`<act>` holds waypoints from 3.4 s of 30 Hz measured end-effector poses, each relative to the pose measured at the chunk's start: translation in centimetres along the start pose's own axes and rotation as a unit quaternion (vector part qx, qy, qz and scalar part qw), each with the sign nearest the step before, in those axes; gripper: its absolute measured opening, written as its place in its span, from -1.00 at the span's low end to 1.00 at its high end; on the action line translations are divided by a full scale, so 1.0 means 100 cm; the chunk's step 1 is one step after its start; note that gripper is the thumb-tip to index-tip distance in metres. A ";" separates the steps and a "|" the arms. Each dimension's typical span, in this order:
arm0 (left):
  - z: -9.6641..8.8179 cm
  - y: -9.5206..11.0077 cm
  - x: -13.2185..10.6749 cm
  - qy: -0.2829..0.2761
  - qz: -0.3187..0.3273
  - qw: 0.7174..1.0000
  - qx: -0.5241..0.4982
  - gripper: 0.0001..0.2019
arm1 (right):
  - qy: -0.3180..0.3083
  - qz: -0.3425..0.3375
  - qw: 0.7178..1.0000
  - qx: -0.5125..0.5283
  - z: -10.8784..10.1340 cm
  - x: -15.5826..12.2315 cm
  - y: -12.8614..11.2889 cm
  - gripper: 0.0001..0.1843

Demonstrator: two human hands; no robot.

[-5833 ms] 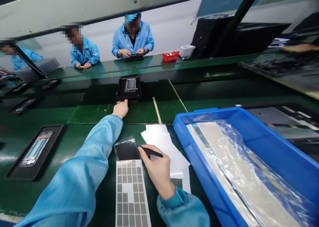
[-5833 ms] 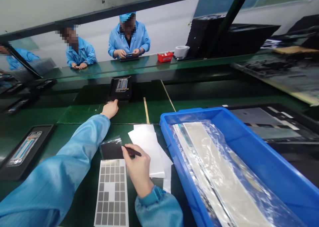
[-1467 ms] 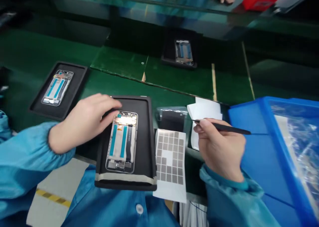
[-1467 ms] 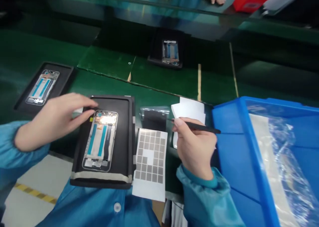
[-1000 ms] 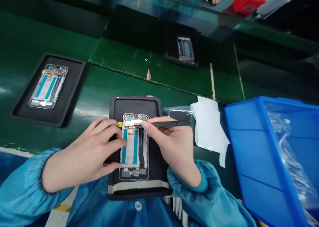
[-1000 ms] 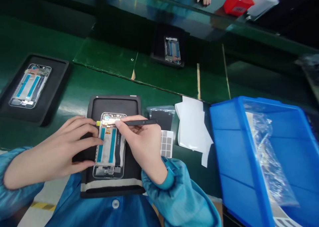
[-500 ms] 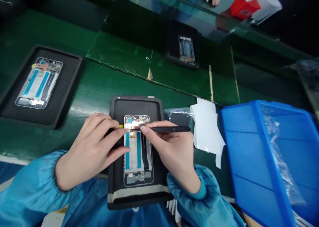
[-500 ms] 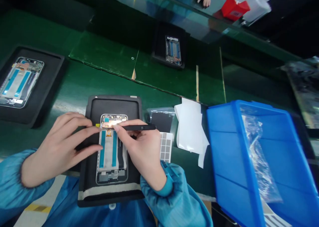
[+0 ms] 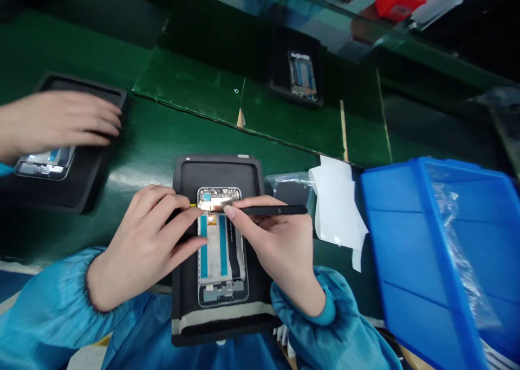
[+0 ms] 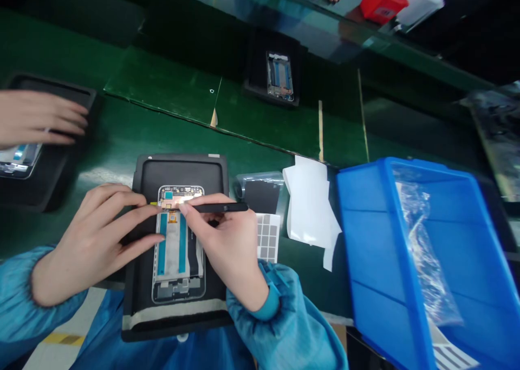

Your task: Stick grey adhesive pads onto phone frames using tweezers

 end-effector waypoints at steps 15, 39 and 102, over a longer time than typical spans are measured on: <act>0.002 0.003 0.001 -0.009 0.000 1.000 0.022 -0.67 | 0.001 -0.015 1.000 -0.013 -0.001 -0.001 -0.002 -0.94; -0.002 0.033 0.023 -0.133 0.032 0.986 0.093 -0.66 | 0.175 0.055 0.983 -0.020 -0.126 -0.073 0.106 -0.85; 0.001 0.040 -0.014 -0.087 -0.210 0.914 -0.336 -0.86 | -0.027 -0.105 0.986 0.125 -0.040 -0.071 0.007 -0.78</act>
Point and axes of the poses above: each hand's wrist, its own x-axis towards the middle knuckle, its own z-axis out of the palm, y = z × x, the point moved 6 cm from there along x, towards the middle knuckle, and after that the axes turned 13 degrees about -x, right-handed, at the moved point
